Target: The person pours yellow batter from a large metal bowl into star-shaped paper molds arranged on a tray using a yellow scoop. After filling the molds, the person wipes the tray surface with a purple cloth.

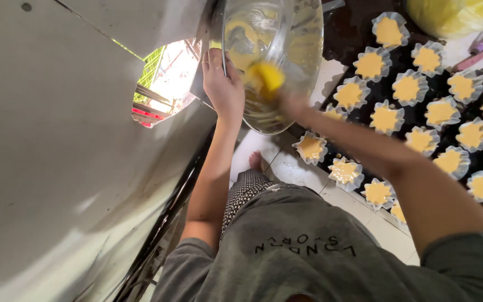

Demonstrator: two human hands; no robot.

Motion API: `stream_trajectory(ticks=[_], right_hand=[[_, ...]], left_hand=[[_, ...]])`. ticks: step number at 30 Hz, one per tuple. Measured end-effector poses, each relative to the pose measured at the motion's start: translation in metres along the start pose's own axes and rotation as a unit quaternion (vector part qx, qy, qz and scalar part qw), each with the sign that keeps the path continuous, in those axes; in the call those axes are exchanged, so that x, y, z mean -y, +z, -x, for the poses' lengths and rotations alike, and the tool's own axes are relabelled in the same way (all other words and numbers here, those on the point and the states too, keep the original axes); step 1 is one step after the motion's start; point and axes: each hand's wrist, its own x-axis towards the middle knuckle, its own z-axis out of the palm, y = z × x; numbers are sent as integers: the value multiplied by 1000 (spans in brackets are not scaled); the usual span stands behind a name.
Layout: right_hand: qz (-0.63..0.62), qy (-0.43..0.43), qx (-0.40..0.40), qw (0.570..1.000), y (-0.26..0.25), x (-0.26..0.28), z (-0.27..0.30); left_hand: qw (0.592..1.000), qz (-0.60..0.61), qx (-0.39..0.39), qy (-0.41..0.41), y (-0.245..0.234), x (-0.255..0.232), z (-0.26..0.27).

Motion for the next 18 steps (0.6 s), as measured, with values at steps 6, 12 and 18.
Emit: stream_trajectory(ticks=[6,12,18], right_hand=[[-644,228,370,629,-114,-4,0],[338,-29,-5,941,-190,-70,-50],[288,79,182,937,-69,-108,-29]], left_hand=[[996,-26,1,83,-4,6,-1],[994,-47,11,101,-1,4,0],[989,-90,-35,111,9,-6,5]])
